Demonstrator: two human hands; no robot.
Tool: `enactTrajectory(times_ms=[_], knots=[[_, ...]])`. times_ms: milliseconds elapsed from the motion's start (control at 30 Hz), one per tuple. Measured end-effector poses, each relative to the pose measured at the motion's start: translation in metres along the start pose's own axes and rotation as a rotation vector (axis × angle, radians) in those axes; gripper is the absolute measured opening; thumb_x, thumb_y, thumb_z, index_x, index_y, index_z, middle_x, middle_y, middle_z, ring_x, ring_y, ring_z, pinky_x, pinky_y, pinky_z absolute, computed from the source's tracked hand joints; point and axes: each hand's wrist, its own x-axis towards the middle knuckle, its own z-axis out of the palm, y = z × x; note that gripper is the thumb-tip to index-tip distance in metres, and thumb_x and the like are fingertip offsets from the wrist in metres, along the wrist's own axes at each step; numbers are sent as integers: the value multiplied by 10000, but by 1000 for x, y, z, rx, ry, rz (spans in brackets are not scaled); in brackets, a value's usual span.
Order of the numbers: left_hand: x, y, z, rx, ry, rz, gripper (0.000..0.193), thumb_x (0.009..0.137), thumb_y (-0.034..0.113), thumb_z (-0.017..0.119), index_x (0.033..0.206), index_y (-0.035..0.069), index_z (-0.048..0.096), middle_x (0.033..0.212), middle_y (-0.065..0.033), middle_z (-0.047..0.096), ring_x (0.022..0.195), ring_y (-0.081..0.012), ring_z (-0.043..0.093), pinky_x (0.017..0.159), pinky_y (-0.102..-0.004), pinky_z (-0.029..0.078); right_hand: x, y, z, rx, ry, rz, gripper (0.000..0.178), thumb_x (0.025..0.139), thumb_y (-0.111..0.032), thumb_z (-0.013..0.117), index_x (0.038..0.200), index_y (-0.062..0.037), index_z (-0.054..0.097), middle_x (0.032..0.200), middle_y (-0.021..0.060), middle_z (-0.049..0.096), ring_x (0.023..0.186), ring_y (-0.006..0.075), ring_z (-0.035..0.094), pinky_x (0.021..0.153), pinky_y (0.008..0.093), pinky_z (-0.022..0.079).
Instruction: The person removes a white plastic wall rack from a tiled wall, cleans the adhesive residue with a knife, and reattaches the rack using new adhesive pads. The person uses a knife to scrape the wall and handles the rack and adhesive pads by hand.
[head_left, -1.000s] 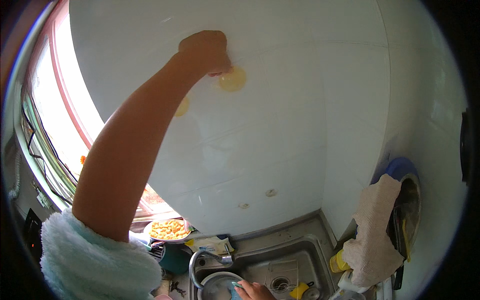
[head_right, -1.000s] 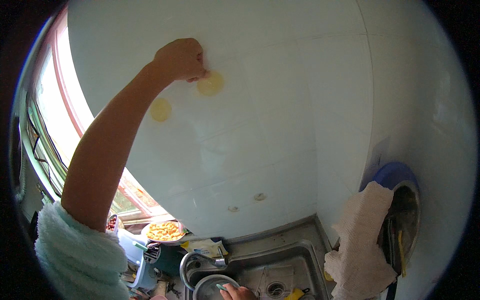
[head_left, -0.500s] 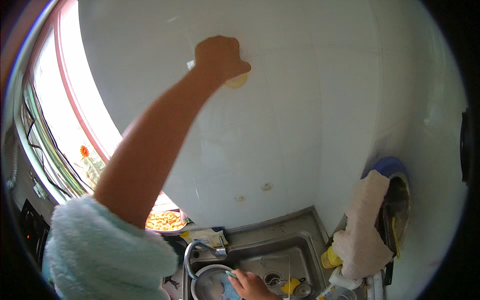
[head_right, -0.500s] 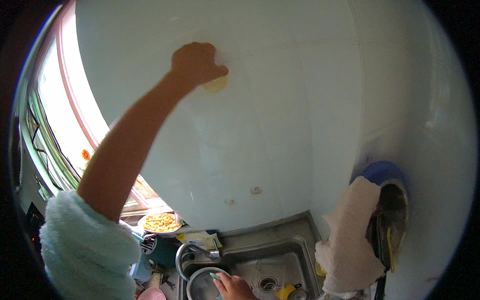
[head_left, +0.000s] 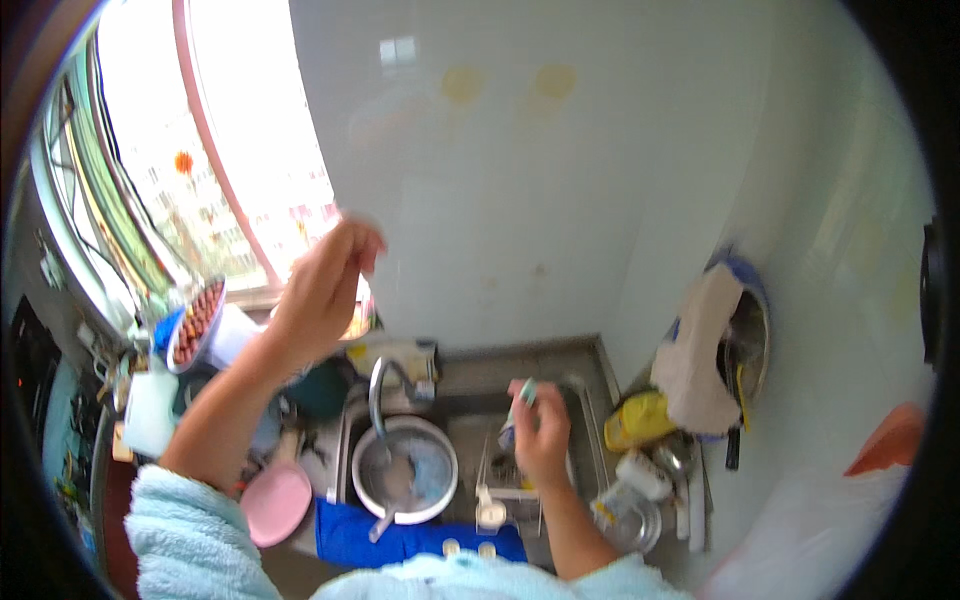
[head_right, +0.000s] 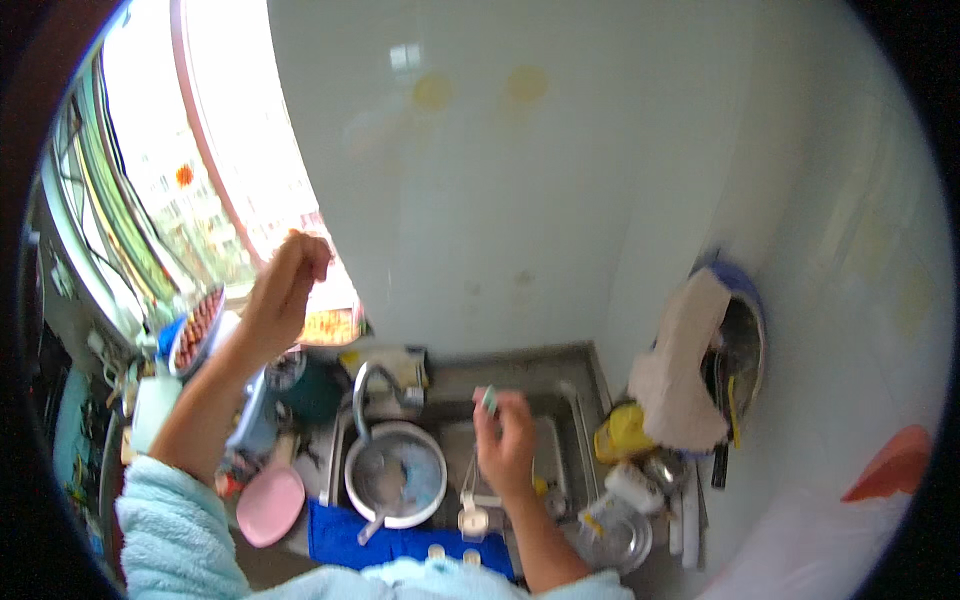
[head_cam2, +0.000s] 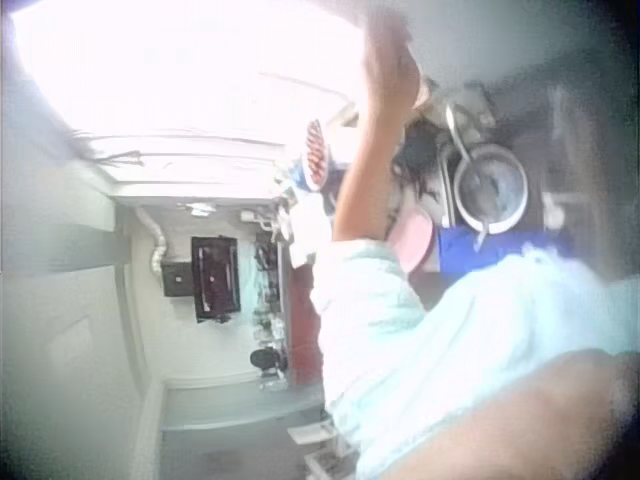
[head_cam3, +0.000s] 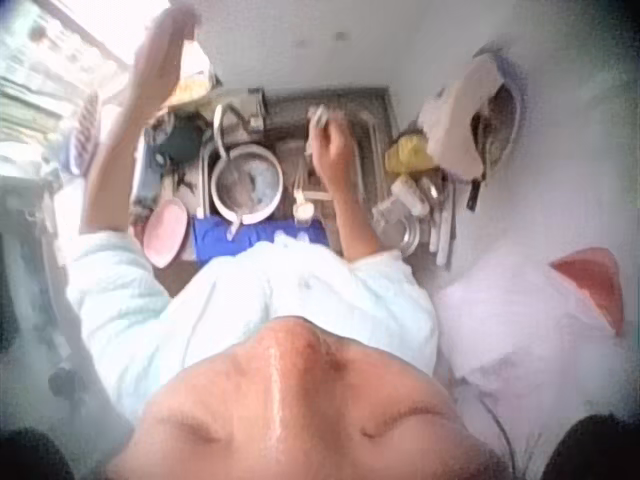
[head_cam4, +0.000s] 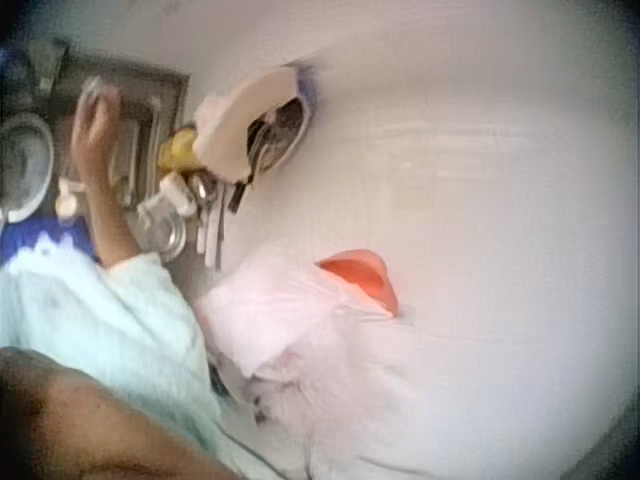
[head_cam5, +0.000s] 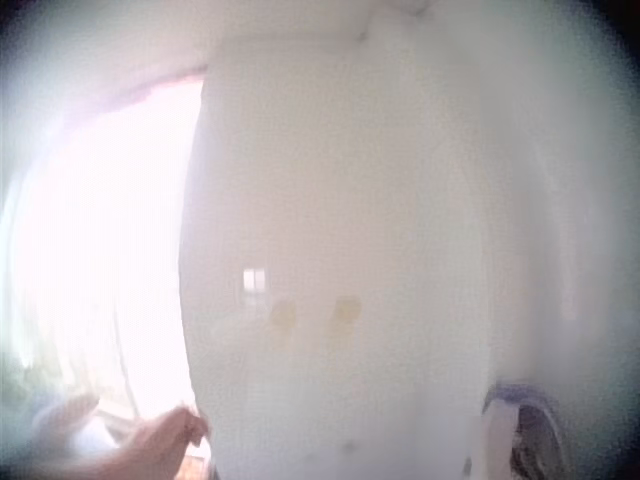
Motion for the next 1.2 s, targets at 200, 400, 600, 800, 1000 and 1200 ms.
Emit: enactTrajectory(times_ms=[200,400,600,800,1000,1200], knots=[[-280,49,40,-631,131,-949,296,846,-126,423,956,-1,668,857,-30,607,791,-97,581,697,-258,483,-21,-18,58,470,87,371,212,1083,-177,660,1240,-36,677,1078,13,677,965,91,638,888,268,563],[-353,75,38,-267,213,-710,373,948,-30,667,1318,10,643,1126,-72,649,870,-133,626,693,-252,501,-75,-55,145,188,-191,352,202,997,-114,764,1186,-72,704,1050,43,726,948,127,695,826,283,558],[-356,31,0,-110,154,-471,387,808,-60,744,1180,25,679,1147,-160,710,991,-351,714,835,-416,587,-132,-95,203,-100,-619,-368,386,790,11,810,1156,-96,758,1113,117,733,977,313,709,857,401,563],[-374,-76,-24,-167,273,-613,163,899,8,793,1028,43,701,1019,-118,735,881,-240,741,790,-367,582,-158,-101,181,-280,-616,-230,318,865,-66,822,1175,-60,752,1177,141,743,1090,341,721,916,409,589],[-360,-240,-90,77,409,-706,139,929,122,731,1053,61,737,1047,-161,695,856,-269,709,778,-361,579,-204,-91,97,-439,-499,176,101,937,-63,751,1027,-24,774,946,130,773,865,283,753,766,361,578],[-342,-307,-87,86,307,-747,173,909,94,726,1079,62,733,947,-146,741,795,-241,728,758,-366,581,-251,-93,51,-574,-304,337,105,948,-76,728,1022,-20,777,936,139,773,846,288,757,767,366,581]])
